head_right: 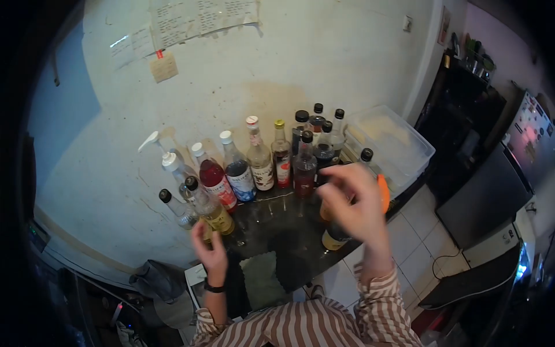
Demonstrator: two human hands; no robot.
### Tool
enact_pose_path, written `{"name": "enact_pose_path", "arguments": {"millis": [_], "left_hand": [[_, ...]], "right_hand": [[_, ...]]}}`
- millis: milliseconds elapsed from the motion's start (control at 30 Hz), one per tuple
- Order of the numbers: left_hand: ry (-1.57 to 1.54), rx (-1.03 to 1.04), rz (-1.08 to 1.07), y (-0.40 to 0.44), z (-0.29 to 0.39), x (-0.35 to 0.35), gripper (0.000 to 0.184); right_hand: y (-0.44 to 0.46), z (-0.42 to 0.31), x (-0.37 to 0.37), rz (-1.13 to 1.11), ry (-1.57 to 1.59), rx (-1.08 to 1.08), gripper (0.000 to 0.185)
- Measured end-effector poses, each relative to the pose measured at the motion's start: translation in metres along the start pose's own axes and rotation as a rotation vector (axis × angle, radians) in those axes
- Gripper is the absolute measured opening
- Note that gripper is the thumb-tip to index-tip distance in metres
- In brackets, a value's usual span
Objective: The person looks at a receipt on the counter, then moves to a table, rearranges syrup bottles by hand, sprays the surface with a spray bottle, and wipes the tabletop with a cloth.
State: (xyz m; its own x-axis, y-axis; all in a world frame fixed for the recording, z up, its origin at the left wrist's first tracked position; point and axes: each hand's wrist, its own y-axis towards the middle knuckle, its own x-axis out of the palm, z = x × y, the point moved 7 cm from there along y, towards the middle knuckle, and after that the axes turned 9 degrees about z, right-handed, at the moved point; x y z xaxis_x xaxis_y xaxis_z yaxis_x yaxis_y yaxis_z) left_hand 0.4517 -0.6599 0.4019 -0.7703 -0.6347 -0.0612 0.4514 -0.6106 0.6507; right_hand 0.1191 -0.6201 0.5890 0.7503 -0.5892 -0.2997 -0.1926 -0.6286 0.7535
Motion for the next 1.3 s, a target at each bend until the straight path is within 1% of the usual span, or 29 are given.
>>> {"name": "enact_pose_path", "arguments": {"millis": [33,67,100,133,167,233,267,333,367,467,533,567,600,667,733,767,800,867,900,1000,1033,1133,1200,1300], "left_hand": [[-0.148,-0.057,-0.177,-0.006,0.030,0.032,0.036],[-0.126,0.121,-0.368,-0.014,0.065,0.064,0.036],[-0.206,0.138,-0.527,-0.026,0.095,0.095,0.041],[-0.308,0.178,-0.628,-0.038,0.121,0.123,0.044],[-0.409,0.221,-0.729,-0.051,0.145,0.148,0.046],[-0.547,0.209,-0.774,-0.074,0.179,0.184,0.049],[-0.614,0.199,-0.796,-0.083,0.188,0.194,0.050],[-0.520,0.090,-0.896,-0.094,0.177,0.210,0.049],[-0.472,0.036,-0.941,-0.098,0.171,0.215,0.049],[-0.362,-0.306,-0.999,-0.087,0.141,0.196,0.045],[-0.516,-0.412,-0.837,-0.071,0.126,0.182,0.039],[-0.648,-0.407,-0.774,-0.058,0.134,0.174,0.038],[-0.654,-0.439,-0.744,-0.052,0.129,0.172,0.040],[-0.614,-0.384,-0.697,-0.028,0.131,0.163,0.042],[-0.320,-0.220,-0.663,0.000,0.113,0.152,0.046],[-0.431,-0.206,-0.614,0.012,0.120,0.148,0.045],[-0.478,-0.210,-0.599,0.025,0.124,0.147,0.044],[-0.454,-0.210,-0.590,0.045,0.107,0.146,0.041],[-0.417,-0.236,-0.626,0.053,0.096,0.148,0.038],[-0.279,-0.233,-0.590,0.071,0.065,0.146,0.037],[-0.227,-0.247,-0.580,0.074,0.056,0.145,0.036],[-0.267,-0.242,-0.523,0.081,0.026,0.142,0.036],[-0.260,-0.281,-0.481,0.087,0.011,0.137,0.034],[-0.268,-0.318,-0.439,0.089,0.002,0.131,0.033]], "right_hand": [[0.000,0.018,-0.025,0.072,-0.051,0.107,0.021],[-0.003,0.036,-0.043,0.100,-0.126,0.169,0.015],[-0.009,0.048,-0.053,0.139,-0.084,0.231,0.013],[-0.018,0.060,-0.060,0.180,-0.040,0.290,0.013],[-0.025,0.069,-0.063,0.202,-0.021,0.295,0.012],[-0.038,0.085,-0.071,0.241,0.018,0.313,0.016],[-0.041,0.088,-0.078,0.215,-0.044,0.317,0.018],[-0.043,0.097,-0.094,0.167,-0.162,0.322,0.025],[-0.041,0.104,-0.104,0.194,-0.174,0.326,0.025],[-0.026,0.123,-0.126,0.263,-0.176,0.320,0.021],[-0.007,0.132,-0.129,0.272,-0.128,0.299,0.016],[0.001,0.139,-0.127,0.232,-0.136,0.283,0.015],[0.009,0.147,-0.122,0.192,-0.141,0.262,0.015],[0.025,0.158,-0.111,0.107,-0.143,0.233,0.018],[0.038,0.167,-0.097,0.019,-0.137,0.214,0.021],[0.042,0.177,-0.090,-0.019,-0.139,0.227,0.024],[0.045,0.185,-0.084,-0.033,-0.112,0.224,0.025],[0.050,0.198,-0.073,-0.065,-0.063,0.209,0.026],[0.051,0.205,-0.070,-0.074,-0.044,0.213,0.028],[0.049,0.222,-0.063,-0.094,-0.015,0.231,0.029],[0.048,0.226,-0.062,-0.108,-0.018,0.250,0.031],[0.044,0.237,-0.057,-0.172,-0.038,0.260,0.035],[0.043,0.239,-0.054,-0.200,-0.017,0.297,0.037],[0.045,0.236,-0.052,-0.234,0.001,0.331,0.039]]}}
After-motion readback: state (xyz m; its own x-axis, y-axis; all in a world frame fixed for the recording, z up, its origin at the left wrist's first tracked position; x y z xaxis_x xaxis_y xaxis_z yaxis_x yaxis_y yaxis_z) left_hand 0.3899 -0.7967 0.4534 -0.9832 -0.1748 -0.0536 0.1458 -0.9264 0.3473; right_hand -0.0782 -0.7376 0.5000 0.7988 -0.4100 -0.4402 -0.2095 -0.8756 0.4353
